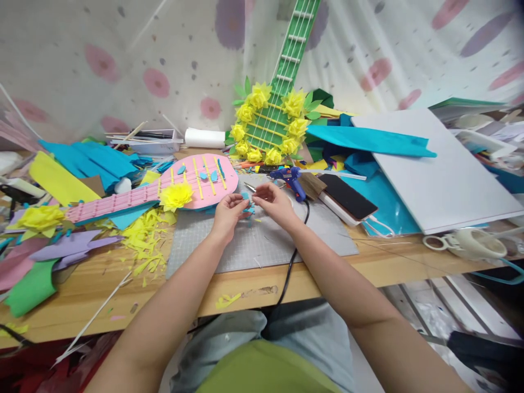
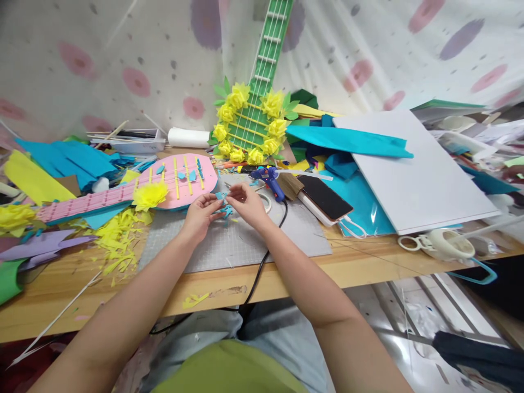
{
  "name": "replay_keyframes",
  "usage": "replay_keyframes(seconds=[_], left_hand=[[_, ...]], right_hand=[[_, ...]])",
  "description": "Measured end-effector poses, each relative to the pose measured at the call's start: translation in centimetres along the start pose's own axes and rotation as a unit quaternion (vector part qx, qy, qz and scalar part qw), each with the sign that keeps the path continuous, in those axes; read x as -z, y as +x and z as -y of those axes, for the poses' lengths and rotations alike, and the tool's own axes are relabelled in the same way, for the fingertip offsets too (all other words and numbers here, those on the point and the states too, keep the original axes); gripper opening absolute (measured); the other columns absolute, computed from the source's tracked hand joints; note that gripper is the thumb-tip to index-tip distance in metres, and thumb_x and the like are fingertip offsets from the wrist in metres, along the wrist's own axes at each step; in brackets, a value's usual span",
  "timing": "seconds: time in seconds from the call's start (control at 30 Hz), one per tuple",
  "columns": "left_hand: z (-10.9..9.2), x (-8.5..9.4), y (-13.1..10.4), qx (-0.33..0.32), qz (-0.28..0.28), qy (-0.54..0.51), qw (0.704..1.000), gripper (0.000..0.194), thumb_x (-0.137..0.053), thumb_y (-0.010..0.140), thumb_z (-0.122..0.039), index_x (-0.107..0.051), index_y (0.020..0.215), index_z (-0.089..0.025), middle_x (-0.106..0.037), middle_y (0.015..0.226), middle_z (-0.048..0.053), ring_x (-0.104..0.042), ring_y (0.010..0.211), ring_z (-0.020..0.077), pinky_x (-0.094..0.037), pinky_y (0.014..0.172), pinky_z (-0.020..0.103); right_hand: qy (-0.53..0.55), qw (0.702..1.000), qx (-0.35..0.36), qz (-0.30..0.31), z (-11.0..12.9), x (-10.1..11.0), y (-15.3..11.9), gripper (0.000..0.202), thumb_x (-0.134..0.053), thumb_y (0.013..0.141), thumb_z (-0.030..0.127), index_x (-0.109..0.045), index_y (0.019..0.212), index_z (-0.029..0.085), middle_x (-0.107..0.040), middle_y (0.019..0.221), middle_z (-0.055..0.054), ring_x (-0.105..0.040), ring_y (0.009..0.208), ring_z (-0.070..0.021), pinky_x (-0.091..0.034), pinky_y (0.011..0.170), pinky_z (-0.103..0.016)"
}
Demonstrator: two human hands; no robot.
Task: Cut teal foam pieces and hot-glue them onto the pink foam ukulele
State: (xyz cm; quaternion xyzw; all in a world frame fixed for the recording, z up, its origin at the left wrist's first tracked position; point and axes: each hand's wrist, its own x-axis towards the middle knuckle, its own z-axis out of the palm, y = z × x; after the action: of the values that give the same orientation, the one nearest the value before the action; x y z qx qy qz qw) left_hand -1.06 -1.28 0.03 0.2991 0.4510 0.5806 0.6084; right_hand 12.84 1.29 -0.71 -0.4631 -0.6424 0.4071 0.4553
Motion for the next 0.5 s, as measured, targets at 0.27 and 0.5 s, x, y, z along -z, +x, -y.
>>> replay_keyframes(seconds=[0.27, 0.5], left_hand=[[0.3, 0.2, 0.1, -0.009, 0.003, 0.034, 0.999, 0.027, -0.077, 0.056, -0.016, -0.058, 0.075, -0.014, -0.063, 0.065, 0.000, -0.062, 0.061, 0.0133, -0.051, 0.057, 0.026], [1.1, 0.5, 0.5, -0.175, 0.012, 0.174, 0.969, 0.020, -0.076, 0.058, -0.015, -0.062, 0.073, -0.017, -0.064, 0.069, 0.001, -0.059, 0.064, 0.0114, -0.046, 0.060, 0.022]], right_hand=[[0.190, 0.979, -0.074, 0.024, -0.4, -0.9, 0.0, 0.045, -0.075, 0.056, 0.044, -0.053, 0.088, 0.021, -0.061, 0.078, 0.001, -0.061, 0.074, -0.0132, -0.052, 0.072, -0.031], [0.183, 0.980, -0.078, -0.002, -0.8, -0.7, 0.3, 0.049, -0.077, 0.052, 0.043, -0.052, 0.088, 0.022, -0.059, 0.074, 0.003, -0.059, 0.071, -0.0125, -0.051, 0.069, -0.030]])
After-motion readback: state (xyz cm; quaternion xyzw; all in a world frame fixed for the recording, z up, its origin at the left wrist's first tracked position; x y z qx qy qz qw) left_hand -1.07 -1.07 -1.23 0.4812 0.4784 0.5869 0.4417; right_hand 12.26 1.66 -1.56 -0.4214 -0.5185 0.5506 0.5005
